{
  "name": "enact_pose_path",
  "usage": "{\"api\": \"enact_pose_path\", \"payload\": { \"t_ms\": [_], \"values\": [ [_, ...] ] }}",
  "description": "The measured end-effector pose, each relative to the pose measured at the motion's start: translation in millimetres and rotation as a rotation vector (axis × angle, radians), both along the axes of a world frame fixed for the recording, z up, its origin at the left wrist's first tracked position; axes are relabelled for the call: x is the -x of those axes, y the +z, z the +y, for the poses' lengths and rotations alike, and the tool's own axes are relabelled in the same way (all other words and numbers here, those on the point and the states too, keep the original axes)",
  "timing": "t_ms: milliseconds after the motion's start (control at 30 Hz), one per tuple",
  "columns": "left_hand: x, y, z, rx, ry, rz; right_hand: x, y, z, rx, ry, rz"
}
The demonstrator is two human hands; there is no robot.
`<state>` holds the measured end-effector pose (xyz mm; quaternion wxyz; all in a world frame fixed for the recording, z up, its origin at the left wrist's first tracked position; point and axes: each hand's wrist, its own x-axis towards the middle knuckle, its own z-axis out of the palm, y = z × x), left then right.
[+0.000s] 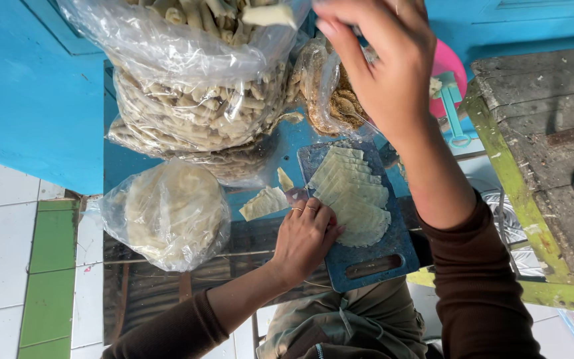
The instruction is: The person tears sheets of thin flatbread into smaller pieces by hand over a cutting board and arranges the pieces, then transfers the torn pieces onto a pink plate. They also reach into a plastic bag of brown powder with a spoon and sprinkle some of the powder over the pieces on the board.
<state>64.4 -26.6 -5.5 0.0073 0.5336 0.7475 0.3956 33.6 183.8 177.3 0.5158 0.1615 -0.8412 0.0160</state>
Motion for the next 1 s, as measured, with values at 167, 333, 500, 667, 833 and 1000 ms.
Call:
{"api": "enact_pose_path", "payload": {
  "t_ms": [167, 333, 500, 667, 833, 1000],
  "values": [
    [2, -3, 2, 0.005, -0.035, -0.017, -19, -35, 11, 0.398, -0.021, -0.248],
    [1, -2, 3, -0.006, -0.025, 0.012, -14, -76, 14, 0.611, -0.053, -0.776],
    [1, -1, 2, -0.031, -0.034, -0.012, 3, -111, 9, 0.45, 0.052, -1.17],
    [3, -2, 0, -0.025, -0.094, -0.004, 24, -149, -12, 0.436, 0.048, -1.005],
    [2, -4, 0, -0.055, -0.115, -0.054, 29, -157, -29, 0.505, 0.035, -0.942],
    [0, -8, 3, -0.072, -0.125, -0.113, -9, -104, -22, 0.072, 0.333, -0.19]
  ]
}}
